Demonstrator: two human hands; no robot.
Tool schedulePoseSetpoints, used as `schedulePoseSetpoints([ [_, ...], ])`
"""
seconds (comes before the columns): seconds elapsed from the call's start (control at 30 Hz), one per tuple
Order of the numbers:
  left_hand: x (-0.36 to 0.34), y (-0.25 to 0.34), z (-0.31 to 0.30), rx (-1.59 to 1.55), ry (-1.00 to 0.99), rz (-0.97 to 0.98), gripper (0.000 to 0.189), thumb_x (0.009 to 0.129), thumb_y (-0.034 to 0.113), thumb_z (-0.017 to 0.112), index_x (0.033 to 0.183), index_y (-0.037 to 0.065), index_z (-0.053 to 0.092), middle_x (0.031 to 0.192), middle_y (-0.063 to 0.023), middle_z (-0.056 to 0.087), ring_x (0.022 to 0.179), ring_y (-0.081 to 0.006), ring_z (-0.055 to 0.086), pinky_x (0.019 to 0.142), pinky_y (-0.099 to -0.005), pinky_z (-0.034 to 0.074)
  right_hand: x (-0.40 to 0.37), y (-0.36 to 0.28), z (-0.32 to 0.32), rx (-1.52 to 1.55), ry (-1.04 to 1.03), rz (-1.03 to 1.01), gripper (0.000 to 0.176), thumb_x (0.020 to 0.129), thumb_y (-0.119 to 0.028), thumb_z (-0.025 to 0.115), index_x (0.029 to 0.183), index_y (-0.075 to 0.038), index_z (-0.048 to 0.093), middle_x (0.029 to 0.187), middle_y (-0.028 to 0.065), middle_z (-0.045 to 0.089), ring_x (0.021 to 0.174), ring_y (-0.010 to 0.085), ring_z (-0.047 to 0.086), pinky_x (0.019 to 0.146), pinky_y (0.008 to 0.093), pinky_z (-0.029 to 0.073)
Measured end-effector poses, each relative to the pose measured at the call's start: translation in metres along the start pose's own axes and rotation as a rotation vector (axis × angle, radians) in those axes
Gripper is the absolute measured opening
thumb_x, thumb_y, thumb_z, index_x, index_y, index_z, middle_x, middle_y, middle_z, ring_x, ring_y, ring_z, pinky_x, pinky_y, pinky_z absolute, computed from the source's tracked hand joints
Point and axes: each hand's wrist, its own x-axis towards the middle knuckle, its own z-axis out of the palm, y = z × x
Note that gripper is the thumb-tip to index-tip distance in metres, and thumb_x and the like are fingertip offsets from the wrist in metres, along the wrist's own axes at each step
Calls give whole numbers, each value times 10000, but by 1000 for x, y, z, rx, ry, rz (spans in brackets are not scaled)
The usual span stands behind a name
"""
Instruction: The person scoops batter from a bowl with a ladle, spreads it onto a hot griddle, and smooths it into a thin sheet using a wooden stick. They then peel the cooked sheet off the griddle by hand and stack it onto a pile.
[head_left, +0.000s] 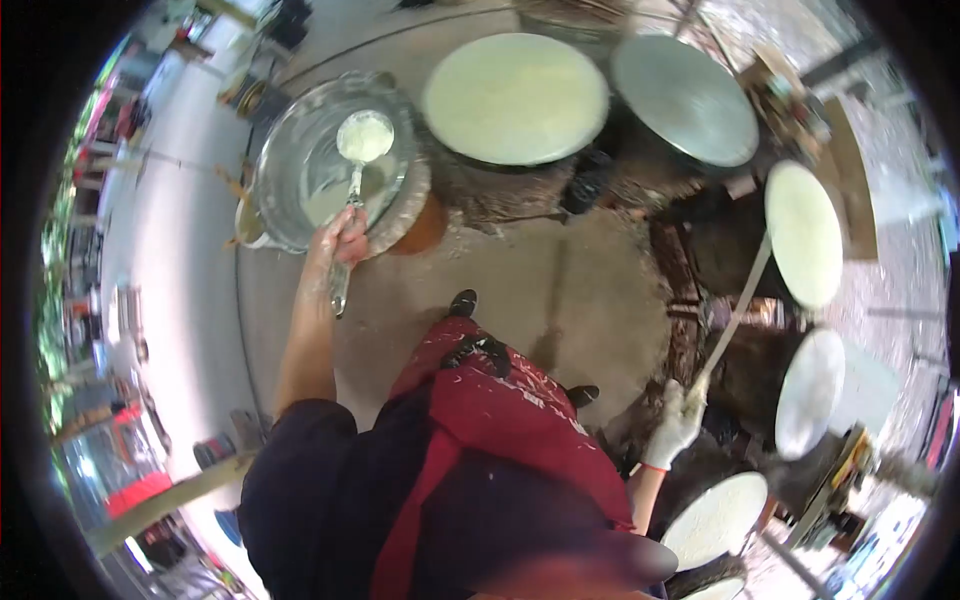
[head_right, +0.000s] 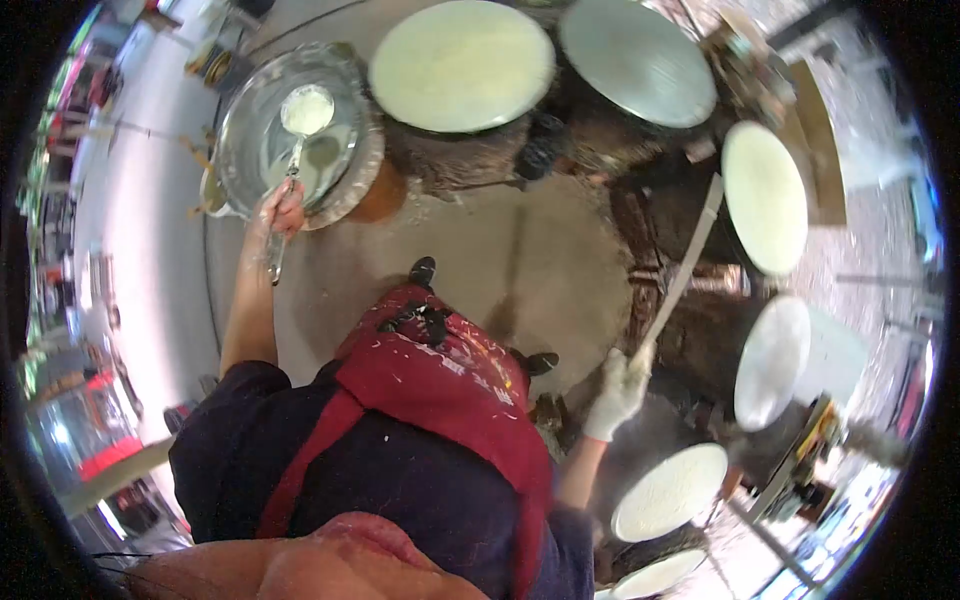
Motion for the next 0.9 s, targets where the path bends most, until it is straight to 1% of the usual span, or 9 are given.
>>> schedulePoseSetpoints([
  [0.07, 50, 11, -83, 364, 92, 1, 240, 967, 255, 500, 948, 15, 501, 598, 15, 410, 411, -85, 366, 424, -245, 324, -8, -54, 111, -137, -295, -6, 533, 893, 8, 592, 1390, 22, 401, 1425, 102, 435, 1212, 149, 474, 974, 265, 410],
  [0.1, 76, 12, -119, 536, 155, -39, 238, 967, 251, 498, 943, 14, 502, 595, 9, 411, 416, -90, 377, 430, -250, 342, -15, -71, 163, 82, -402, 221, 502, 896, 24, 570, 1379, -5, 433, 1421, 99, 444, 1148, 160, 533, 914, 255, 458],
  [0.17, 112, 31, -169, 1042, 233, -198, 196, 940, 164, 493, 903, -18, 557, 619, -89, 530, 498, -185, 543, 504, -335, 464, -31, -100, 248, 259, -639, 477, 495, 892, 28, 565, 1369, -11, 439, 1142, 58, 576, 866, 94, 582, 690, 191, 491],
  [0.27, 192, -11, -297, 1979, -155, -64, 161, 875, 78, 499, 887, -34, 614, 742, -181, 633, 683, -300, 653, 604, -415, 516, -55, -126, 370, 297, -854, 822, 522, 898, -48, 563, 1388, 6, 392, 963, 45, 580, 772, 114, 590, 661, 209, 497],
  [0.37, 228, -2, -313, 1957, -313, 65, 169, 804, 24, 505, 866, -29, 653, 898, -225, 660, 860, -369, 657, 707, -464, 523, -57, -205, 474, 17, -1102, 1030, 313, 918, -180, 573, 1173, -5, 521, 766, 1, 542, 577, 93, 517, 464, 230, 426],
  [0.43, 266, -21, -335, 1910, -89, 83, 185, 805, 63, 509, 863, -24, 661, 880, -225, 664, 807, -369, 664, 710, -448, 535, -62, -208, 537, 114, -1181, 1171, 206, 922, -217, 564, 1007, -30, 555, 679, -7, 509, 483, 94, 466, 376, 245, 366],
  [0.63, 286, -41, -408, 1922, -493, -192, 233, 781, 100, 561, 955, -23, 654, 859, -206, 673, 806, -336, 674, 657, -418, 536, -97, -163, 654, -115, -1022, 1419, 184, 924, -261, 544, 766, -174, 502, 566, -39, 468, 396, 77, 395, 357, 230, 308],
  [0.73, 256, -29, -413, 1282, -317, -678, 312, 841, 169, 564, 1079, -28, 610, 819, -175, 675, 713, -284, 667, 605, -407, 520, -117, -192, 639, -77, -1114, 1479, 185, 925, -183, 530, 796, -76, 448, 561, 29, 444, 383, 116, 406, 325, 244, 343],
  [0.9, 199, -94, -398, 132, -136, -685, 330, 922, 367, 558, 961, 39, 544, 596, 46, 447, 465, -92, 458, 461, -286, 382, -115, -187, 602, 61, -1379, 1456, 155, 943, -224, 508, 822, -129, 487, 602, -13, 448, 404, 82, 387, 321, 215, 253],
])
